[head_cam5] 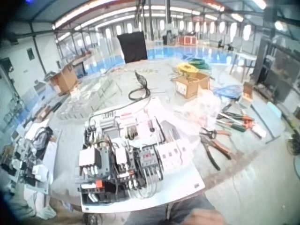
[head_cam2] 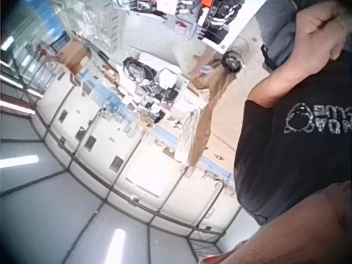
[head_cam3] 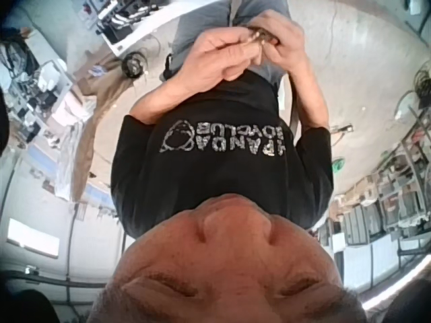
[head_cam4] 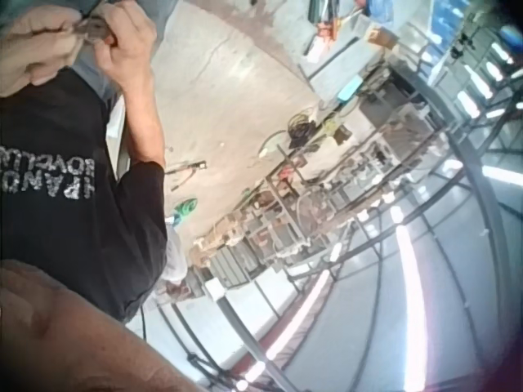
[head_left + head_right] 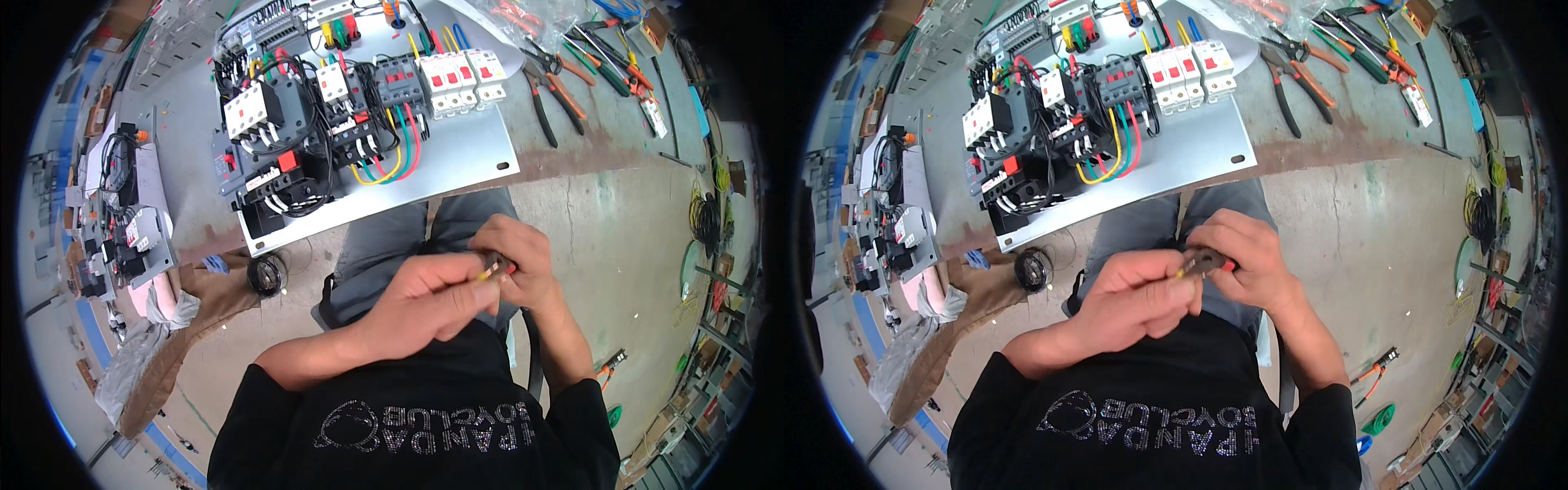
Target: The person works on an electrical control panel, stripping the ends of colored wires with a wire stripper and inserting them into terminal blocks. They use pliers to adjust connections and organize wires within the panel.
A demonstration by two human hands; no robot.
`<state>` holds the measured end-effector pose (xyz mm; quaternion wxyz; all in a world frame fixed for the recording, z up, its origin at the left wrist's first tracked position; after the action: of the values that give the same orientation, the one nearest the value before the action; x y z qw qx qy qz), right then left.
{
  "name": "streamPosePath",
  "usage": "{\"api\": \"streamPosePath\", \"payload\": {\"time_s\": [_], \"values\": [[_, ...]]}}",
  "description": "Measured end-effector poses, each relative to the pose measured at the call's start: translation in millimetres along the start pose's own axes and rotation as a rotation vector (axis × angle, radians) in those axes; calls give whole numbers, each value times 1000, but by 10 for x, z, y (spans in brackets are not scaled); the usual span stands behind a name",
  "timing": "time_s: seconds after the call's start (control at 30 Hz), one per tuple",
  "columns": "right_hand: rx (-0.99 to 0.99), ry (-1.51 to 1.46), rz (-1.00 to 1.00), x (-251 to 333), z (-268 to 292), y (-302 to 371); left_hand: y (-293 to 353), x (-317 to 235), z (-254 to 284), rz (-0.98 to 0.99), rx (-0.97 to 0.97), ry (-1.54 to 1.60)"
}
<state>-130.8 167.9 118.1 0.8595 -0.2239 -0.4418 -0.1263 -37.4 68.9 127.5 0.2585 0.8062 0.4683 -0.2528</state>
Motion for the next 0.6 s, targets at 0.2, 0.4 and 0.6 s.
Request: {"api": "streamPosePath", "payload": {"time_s": [0.2,0.4,0.6], "values": [[-8,-12,-291,-68,30,-29,-69,-117,152,-74,-148,-143],[-65,-67,-272,-133,71,45,-26,-180,170,-33,-159,-324],[-91,-59,-218,-70,69,64,-14,-246,75,-102,-129,-452]]}}
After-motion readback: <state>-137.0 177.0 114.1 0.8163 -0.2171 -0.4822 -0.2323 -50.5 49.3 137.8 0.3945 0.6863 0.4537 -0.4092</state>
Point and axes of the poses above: each hand's wrist, its own y-axis away from the middle knuckle, its own z-axis out of the back of the hand, x = y × z, the point moved 8 cm from there along -y, towards the middle knuckle, and after that the axes turned 11 degrees about x, right-handed, at the moved point
